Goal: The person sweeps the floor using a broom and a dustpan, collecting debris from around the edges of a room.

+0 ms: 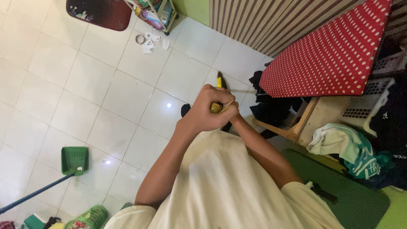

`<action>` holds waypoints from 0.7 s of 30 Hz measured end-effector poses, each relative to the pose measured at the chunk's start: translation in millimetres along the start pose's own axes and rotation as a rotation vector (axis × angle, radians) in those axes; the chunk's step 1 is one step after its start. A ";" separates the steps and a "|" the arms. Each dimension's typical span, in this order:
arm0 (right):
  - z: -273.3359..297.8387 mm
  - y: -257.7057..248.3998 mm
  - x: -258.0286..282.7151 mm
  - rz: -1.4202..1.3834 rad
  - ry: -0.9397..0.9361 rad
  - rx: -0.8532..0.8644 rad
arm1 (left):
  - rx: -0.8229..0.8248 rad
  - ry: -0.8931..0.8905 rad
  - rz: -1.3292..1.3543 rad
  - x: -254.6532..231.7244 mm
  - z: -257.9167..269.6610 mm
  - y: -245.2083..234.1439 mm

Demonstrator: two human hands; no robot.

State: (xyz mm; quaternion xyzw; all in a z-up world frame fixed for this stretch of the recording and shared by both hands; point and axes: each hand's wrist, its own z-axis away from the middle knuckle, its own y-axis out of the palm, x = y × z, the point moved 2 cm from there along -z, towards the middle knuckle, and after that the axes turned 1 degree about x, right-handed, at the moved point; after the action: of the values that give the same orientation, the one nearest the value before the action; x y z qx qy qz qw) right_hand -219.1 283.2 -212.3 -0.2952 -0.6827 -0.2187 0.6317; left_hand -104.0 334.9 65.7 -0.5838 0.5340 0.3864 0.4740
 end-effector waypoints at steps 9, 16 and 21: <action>4.4 11.0 28.9 -0.953 0.457 -0.010 | 0.000 -0.011 -0.128 -13.3 -0.5 -3.8; -16.5 -11.0 138.2 -0.064 0.023 0.244 | -0.026 -0.004 -0.257 -28.6 -0.1 -5.7; -27.1 -16.3 102.5 -0.032 -0.058 0.268 | -0.022 0.108 -0.198 -31.8 2.7 -12.1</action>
State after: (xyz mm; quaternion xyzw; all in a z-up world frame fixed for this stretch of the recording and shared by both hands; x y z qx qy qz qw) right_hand -213.2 266.1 -106.6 -0.2036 -0.7285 -0.1268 0.6417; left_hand -96.1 345.5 97.1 -0.6589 0.4942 0.3113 0.4740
